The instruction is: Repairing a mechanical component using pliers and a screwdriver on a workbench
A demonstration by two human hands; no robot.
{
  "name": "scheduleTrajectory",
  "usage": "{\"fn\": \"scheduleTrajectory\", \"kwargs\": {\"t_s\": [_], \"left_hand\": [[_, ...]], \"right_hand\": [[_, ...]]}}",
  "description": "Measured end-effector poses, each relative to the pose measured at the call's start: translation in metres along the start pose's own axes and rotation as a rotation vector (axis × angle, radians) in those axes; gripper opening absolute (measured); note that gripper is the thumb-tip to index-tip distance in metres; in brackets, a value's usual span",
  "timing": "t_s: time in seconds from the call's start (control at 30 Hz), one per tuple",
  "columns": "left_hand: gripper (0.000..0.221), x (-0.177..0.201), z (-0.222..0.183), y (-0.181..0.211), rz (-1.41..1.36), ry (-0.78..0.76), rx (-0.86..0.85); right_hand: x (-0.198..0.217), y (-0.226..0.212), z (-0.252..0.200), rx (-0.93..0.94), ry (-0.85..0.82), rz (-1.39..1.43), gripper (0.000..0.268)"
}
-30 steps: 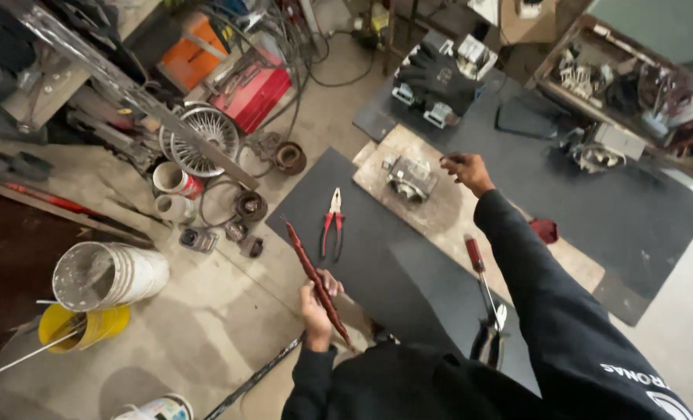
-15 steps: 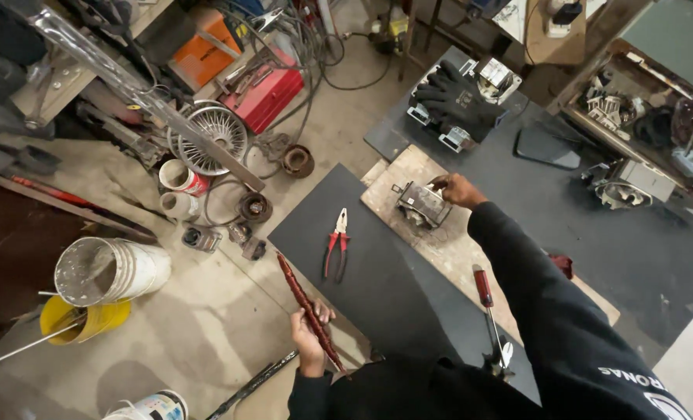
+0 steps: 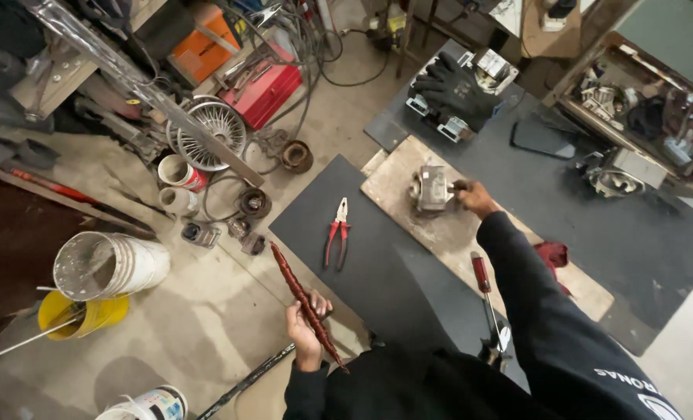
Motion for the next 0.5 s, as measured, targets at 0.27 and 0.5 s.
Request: {"fn": "scheduleTrajectory", "kwargs": {"t_s": [0.27,0.5], "left_hand": [[0.026,-0.024,0.008,0.013,0.105,-0.036,-0.014],[0.023,-0.056,0.041,0.028,0.265,-0.124,-0.082]], "right_hand": [[-0.045,-0.038,-0.117,-0.082,0.095,0.091,0.045],[-0.043,-0.034,-0.231,0.068,0.203,0.159,0.048]]}}
Point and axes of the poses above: each hand's wrist, its own z-axis towards the middle knuckle, its own x-axis out of the back of the hand, y = z × x, the point moved 6 cm from there along z, towards the middle knuckle, and after that the axes turned 5 degrees about -y, right-handed, at the moved point
